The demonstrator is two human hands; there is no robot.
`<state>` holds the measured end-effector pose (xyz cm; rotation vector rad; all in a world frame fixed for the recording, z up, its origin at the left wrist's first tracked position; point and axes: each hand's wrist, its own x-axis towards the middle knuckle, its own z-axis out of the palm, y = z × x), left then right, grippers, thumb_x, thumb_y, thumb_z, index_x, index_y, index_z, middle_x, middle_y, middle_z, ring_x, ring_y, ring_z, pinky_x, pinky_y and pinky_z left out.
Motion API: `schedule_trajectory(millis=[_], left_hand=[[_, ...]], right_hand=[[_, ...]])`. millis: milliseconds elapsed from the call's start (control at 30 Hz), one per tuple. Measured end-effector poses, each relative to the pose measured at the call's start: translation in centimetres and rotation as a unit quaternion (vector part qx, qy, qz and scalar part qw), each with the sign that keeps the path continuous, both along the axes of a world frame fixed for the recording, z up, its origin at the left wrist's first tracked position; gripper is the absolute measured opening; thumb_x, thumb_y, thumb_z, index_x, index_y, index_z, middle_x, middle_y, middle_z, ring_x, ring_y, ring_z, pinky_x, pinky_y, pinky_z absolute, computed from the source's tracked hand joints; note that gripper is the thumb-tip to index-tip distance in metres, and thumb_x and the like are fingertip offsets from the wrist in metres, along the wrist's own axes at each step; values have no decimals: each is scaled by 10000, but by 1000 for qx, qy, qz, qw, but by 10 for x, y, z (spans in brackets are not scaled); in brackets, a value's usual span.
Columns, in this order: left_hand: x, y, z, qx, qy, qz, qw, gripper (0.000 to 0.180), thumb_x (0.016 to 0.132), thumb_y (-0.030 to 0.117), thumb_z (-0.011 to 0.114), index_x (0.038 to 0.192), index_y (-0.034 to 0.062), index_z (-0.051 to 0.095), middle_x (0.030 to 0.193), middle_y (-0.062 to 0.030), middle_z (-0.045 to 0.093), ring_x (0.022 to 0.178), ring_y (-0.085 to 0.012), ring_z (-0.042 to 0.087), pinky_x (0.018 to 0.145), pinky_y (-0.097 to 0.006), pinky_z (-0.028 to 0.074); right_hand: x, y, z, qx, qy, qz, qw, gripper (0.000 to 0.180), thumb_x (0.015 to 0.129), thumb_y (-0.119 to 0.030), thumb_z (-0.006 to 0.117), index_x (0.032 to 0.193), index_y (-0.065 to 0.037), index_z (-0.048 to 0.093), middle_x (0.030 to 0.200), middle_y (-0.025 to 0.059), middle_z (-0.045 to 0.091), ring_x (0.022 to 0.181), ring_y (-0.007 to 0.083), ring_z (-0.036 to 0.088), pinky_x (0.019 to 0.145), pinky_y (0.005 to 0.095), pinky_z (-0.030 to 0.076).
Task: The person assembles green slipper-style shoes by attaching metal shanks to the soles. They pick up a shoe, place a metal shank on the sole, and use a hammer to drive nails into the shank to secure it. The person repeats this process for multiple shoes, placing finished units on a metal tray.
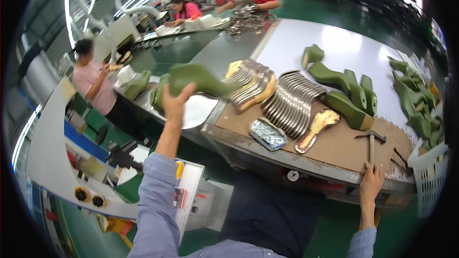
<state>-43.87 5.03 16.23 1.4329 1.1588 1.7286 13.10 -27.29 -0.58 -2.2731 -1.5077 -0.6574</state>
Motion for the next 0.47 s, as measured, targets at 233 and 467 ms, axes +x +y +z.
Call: schedule_trajectory(millis=[233,467], left_hand=[[-190,49,-148,-166,295,255,906,638,764,311,873,1222,-33,589,1151,-148,672,1036,-261,631,915,-400,498],[-19,58,-80,32,476,185,859,745,861,320,773,1463,37,437,1506,-172,479,1416,-315,416,1169,-438,321]], right_hand=[[-17,26,13,13,-23,22,999,288,881,-104,594,1157,-124,675,1142,156,625,1100,362,573,909,504,456],[-109,125,62,-99,399,21,911,488,935,-474,657,1190,-60,708,1159,209,703,1088,364,664,943,468,509]])
